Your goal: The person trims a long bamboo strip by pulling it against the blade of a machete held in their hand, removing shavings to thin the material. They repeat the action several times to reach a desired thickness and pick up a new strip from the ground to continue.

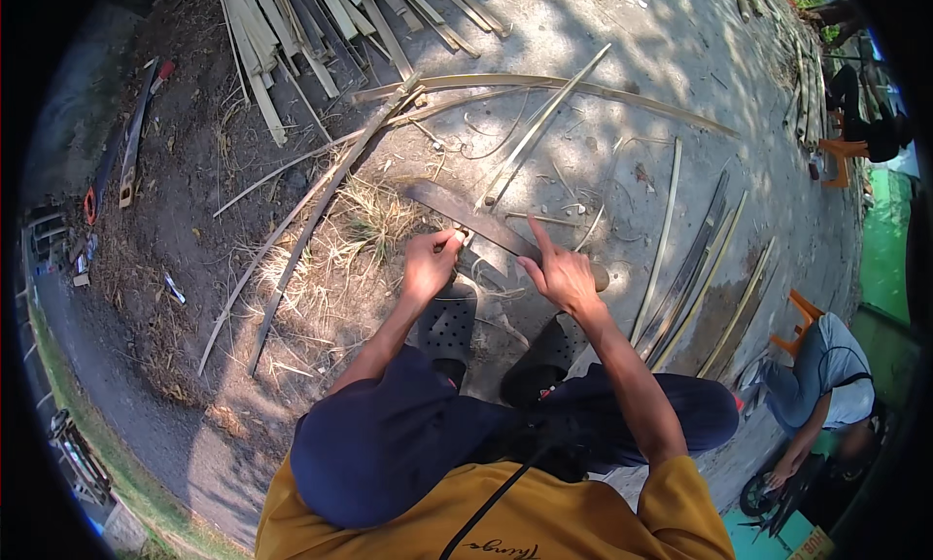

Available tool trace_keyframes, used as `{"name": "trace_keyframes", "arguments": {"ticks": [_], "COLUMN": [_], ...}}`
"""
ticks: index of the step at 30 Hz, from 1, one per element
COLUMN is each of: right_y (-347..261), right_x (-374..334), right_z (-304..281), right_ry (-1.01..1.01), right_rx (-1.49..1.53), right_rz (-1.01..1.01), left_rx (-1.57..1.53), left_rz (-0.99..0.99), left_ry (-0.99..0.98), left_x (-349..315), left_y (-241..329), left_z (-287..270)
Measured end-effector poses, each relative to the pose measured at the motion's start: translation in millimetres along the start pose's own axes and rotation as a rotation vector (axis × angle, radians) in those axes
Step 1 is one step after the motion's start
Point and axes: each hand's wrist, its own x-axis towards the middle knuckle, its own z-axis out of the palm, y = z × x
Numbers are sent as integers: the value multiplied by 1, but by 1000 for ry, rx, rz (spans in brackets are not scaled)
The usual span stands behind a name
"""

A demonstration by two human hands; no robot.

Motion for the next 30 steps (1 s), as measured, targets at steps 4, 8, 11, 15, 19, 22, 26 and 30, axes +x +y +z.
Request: {"name": "trace_keyframes", "arguments": {"ticks": [4, 8, 11, 15, 19, 22, 26, 30], "right_y": [24, 19, 5, 47, 77, 54, 11, -18], "right_x": [20, 17, 11, 37, 55, 41, 7, -11], "right_z": [-10, -4, 6, -20, -42, -28, 9, 16], "right_ry": [67, 71, 87, 173, 242, 202, 98, -85], "right_rx": [11, 20, -21, -60, -25, 20, 99, 120], "right_rz": [156, 112, -60, 143, 244, 193, 140, 33], "left_rx": [77, 52, 106, 168, 256, 275, 297, 255], "left_rz": [-6, -39, 70, 49, -67, 71, 170, 16], "left_ry": [43, 11, 66, 37, 33, 101, 144, 67], "left_x": [-20, -20, -24, -47, -68, -64, -52, -58], "left_y": [-5, 23, 24, 22, 20, 17, 20, 23], "left_z": [-3, -14, -19, -35, -49, -47, -43, -54]}}
